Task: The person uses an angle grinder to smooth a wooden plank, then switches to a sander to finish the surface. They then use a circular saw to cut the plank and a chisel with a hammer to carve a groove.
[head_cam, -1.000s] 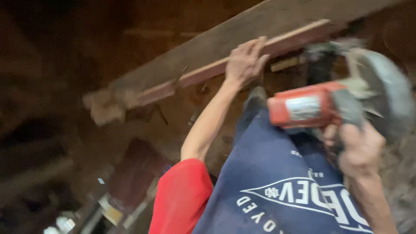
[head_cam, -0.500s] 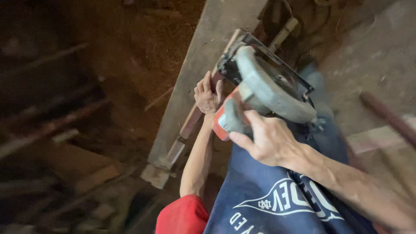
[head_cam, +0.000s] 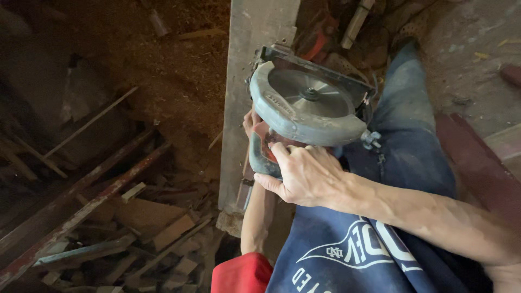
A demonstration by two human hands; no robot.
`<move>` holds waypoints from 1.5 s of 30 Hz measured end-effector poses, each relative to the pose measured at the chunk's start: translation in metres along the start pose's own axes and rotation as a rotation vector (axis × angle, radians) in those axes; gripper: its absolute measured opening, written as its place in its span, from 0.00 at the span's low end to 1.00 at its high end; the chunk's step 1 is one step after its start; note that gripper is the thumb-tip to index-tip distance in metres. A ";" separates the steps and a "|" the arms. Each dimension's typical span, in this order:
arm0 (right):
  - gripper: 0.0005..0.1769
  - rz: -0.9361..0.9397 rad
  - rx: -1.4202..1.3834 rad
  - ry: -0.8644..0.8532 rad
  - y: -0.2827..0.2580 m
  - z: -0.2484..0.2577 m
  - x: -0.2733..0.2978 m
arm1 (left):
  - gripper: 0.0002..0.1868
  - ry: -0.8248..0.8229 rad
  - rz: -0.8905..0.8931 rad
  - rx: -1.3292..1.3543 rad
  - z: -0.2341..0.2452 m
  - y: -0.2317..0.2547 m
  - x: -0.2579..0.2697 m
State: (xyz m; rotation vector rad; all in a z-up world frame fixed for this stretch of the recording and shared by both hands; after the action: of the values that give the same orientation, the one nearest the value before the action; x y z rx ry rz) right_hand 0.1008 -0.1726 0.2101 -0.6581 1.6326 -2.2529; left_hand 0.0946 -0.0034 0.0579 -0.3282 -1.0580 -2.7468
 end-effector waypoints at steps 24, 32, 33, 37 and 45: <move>0.34 0.035 0.029 -0.002 -0.003 0.005 -0.018 | 0.30 0.105 0.015 -0.001 0.005 0.010 0.003; 0.35 0.016 0.031 -0.038 -0.003 0.004 -0.021 | 0.30 0.092 0.000 -0.005 0.006 0.009 0.003; 0.35 0.013 0.025 -0.046 -0.002 0.003 -0.021 | 0.30 0.090 0.000 -0.004 0.006 0.009 0.003; 0.35 0.022 0.013 -0.029 -0.002 0.003 -0.022 | 0.30 0.083 0.002 -0.004 0.005 0.007 0.004; 0.33 0.052 -0.001 0.031 -0.006 0.006 -0.027 | 0.30 0.072 0.004 -0.004 0.007 0.005 0.004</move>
State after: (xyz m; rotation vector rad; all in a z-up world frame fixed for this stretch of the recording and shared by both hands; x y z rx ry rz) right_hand 0.1269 -0.1625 0.2118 -0.5771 1.6455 -2.2359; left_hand 0.0926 -0.0029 0.0673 -0.2296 -1.0325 -2.7360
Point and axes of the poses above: each hand's wrist, its own x-axis away from the middle knuckle, its own z-axis out of the back of the hand, y = z × x, the point moved 7 cm from there along -x, towards the middle knuckle, and after that the axes turned 12 degrees about z, right-handed, at the moved point
